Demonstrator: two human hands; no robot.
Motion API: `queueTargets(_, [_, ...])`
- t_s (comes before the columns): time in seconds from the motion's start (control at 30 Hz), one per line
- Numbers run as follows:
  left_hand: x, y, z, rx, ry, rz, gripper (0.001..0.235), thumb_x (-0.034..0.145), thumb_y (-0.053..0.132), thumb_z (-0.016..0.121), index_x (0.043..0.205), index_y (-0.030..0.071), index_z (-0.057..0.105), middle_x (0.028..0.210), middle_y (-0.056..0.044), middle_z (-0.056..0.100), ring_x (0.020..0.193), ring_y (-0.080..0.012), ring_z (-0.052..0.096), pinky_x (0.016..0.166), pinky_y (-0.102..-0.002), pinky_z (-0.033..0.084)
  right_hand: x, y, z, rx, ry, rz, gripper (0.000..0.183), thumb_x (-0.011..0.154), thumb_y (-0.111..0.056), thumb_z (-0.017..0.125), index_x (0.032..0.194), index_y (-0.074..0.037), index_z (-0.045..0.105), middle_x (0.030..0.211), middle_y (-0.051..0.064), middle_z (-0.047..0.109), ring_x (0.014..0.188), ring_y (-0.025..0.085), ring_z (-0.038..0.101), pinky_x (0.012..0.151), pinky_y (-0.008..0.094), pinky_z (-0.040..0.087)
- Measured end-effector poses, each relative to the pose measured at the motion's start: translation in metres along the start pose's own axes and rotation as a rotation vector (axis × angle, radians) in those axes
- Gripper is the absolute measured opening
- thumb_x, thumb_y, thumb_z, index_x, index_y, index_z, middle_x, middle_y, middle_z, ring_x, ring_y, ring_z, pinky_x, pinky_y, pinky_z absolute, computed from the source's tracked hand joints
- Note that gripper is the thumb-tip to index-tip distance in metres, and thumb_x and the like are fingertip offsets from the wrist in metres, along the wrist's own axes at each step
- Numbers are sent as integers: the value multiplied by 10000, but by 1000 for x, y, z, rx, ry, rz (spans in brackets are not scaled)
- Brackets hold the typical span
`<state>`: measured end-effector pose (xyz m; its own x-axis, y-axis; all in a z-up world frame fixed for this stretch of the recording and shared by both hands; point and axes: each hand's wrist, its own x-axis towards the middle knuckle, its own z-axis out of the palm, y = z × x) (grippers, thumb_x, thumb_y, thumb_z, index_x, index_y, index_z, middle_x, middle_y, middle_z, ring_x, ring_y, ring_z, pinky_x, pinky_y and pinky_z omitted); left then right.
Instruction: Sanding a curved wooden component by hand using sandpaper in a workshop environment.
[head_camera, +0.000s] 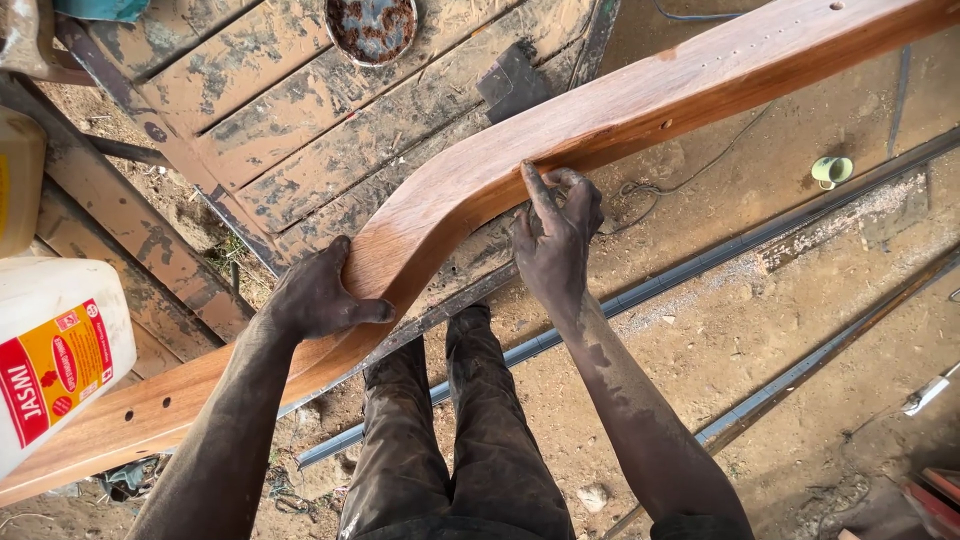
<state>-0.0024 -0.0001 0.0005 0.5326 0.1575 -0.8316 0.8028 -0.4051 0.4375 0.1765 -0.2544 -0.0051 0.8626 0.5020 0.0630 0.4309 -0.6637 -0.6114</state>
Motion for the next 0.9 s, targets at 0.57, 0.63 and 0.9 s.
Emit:
queueTargets(0.57, [1, 1, -1, 49, -12, -10, 950, 496, 634, 902, 1236, 128, 588, 1127, -220, 716, 1112, -440, 688, 939, -569, 537, 1, 5, -8, -162, 29, -63, 466, 855, -21, 697, 1276, -220, 711, 1201, 106, 528, 1169, 250, 503, 1066, 482, 283])
queueTargets(0.63, [1, 3, -3, 61, -8, -13, 958, 496, 642, 899, 1238, 121, 589, 1135, -225, 714, 1119, -443, 684, 950, -575, 534, 0, 17, 2, -161, 36, -79, 478, 860, -27, 692, 1301, -212, 697, 1217, 111, 526, 1178, 252, 502, 1071, 484, 283])
queueTargets(0.9, [-3, 5, -3, 8, -3, -7, 944, 494, 618, 909, 1228, 115, 592, 1132, -224, 718, 1120, -444, 685, 946, -563, 535, -4, 4, -3, -152, -2, -81, 416, 889, -49, 659, 1264, -220, 711, 1208, 106, 518, 1193, 253, 480, 1077, 479, 265])
